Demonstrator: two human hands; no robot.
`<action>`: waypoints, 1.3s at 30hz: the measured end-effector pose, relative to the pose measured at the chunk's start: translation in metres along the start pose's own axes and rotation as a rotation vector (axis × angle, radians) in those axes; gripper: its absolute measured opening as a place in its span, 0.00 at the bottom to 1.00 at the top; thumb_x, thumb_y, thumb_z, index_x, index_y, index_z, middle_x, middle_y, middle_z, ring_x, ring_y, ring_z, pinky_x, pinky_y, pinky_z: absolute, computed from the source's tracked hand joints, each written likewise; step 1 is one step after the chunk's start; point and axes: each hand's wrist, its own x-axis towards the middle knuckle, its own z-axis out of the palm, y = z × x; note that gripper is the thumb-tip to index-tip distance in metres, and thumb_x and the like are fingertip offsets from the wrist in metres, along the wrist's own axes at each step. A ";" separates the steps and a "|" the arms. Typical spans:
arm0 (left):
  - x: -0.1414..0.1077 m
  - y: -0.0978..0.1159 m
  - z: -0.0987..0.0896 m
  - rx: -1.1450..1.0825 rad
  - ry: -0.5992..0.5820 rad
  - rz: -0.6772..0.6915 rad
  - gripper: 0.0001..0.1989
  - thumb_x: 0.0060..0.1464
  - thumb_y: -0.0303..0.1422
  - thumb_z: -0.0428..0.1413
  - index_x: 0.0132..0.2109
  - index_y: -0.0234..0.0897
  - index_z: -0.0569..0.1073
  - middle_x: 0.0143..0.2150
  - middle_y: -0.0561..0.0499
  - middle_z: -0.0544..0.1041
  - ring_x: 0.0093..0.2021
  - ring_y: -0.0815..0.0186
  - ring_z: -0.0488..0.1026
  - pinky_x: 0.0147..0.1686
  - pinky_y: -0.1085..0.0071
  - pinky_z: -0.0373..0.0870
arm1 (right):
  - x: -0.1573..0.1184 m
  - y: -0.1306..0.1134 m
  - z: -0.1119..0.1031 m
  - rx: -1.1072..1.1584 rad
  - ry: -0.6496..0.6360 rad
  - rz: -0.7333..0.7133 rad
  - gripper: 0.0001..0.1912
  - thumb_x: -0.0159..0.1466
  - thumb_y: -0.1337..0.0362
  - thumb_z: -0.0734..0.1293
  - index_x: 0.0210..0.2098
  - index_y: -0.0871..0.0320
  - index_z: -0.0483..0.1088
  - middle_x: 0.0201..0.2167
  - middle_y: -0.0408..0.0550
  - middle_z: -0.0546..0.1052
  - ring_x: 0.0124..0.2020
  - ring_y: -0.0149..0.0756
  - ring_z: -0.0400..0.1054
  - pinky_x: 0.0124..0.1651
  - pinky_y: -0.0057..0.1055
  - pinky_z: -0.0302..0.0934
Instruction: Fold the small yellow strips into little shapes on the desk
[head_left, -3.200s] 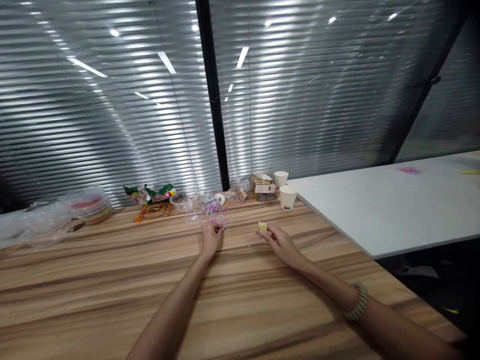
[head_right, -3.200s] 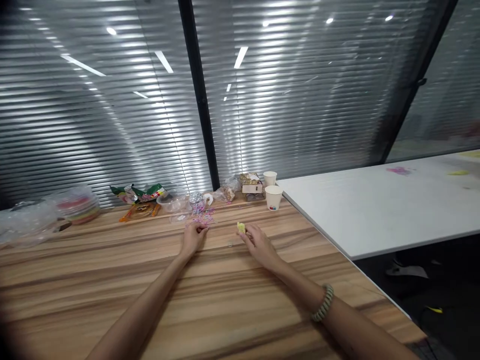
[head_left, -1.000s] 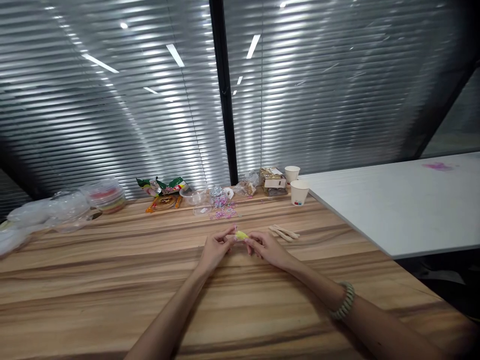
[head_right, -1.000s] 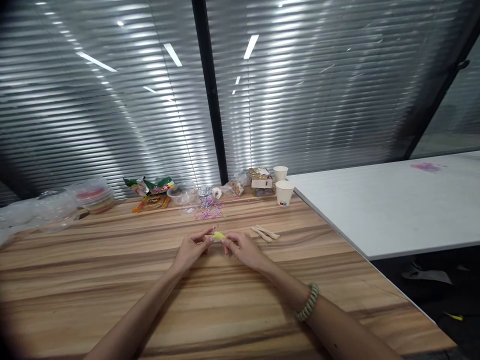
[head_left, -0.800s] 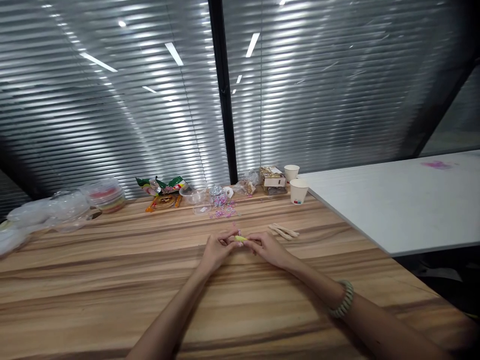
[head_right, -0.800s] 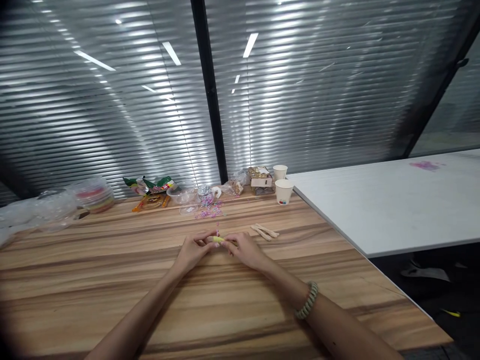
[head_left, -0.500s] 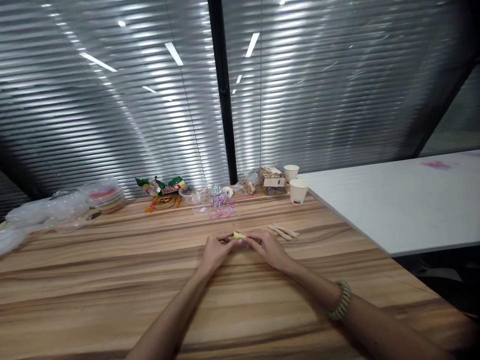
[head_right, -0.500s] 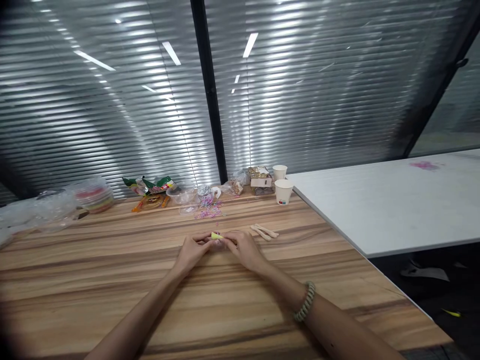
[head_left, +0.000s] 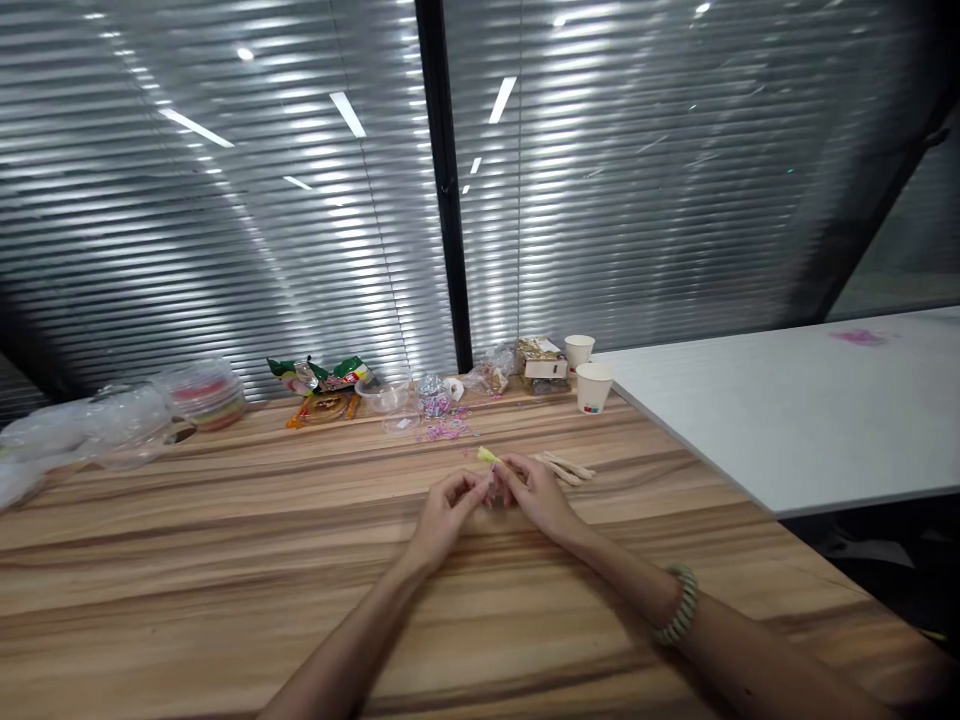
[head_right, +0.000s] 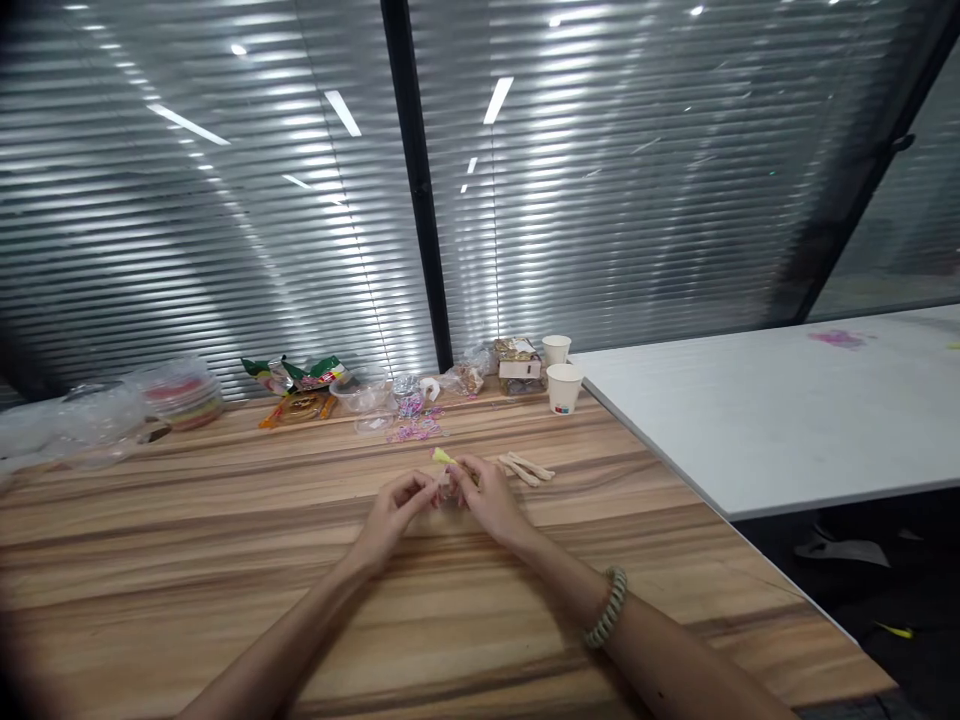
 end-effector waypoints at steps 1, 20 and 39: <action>0.002 -0.003 0.000 -0.096 0.024 -0.060 0.11 0.49 0.37 0.52 0.25 0.34 0.69 0.26 0.50 0.71 0.31 0.66 0.66 0.36 0.72 0.62 | -0.001 0.001 0.000 -0.030 0.011 -0.033 0.17 0.63 0.57 0.54 0.26 0.60 0.64 0.18 0.43 0.68 0.20 0.29 0.61 0.25 0.25 0.56; 0.004 -0.010 -0.013 -0.346 0.010 -0.363 0.16 0.45 0.43 0.56 0.38 0.35 0.70 0.37 0.48 0.74 0.30 0.67 0.72 0.37 0.70 0.65 | -0.004 0.010 -0.013 -0.778 -0.172 -0.588 0.16 0.63 0.70 0.56 0.50 0.57 0.63 0.30 0.48 0.73 0.32 0.34 0.65 0.33 0.29 0.54; 0.005 -0.012 -0.011 -0.450 0.049 -0.411 0.15 0.45 0.40 0.57 0.37 0.33 0.71 0.37 0.46 0.74 0.35 0.66 0.71 0.38 0.70 0.66 | -0.004 0.010 -0.011 -0.757 -0.127 -0.564 0.11 0.63 0.69 0.55 0.35 0.60 0.69 0.26 0.48 0.72 0.29 0.34 0.65 0.32 0.29 0.53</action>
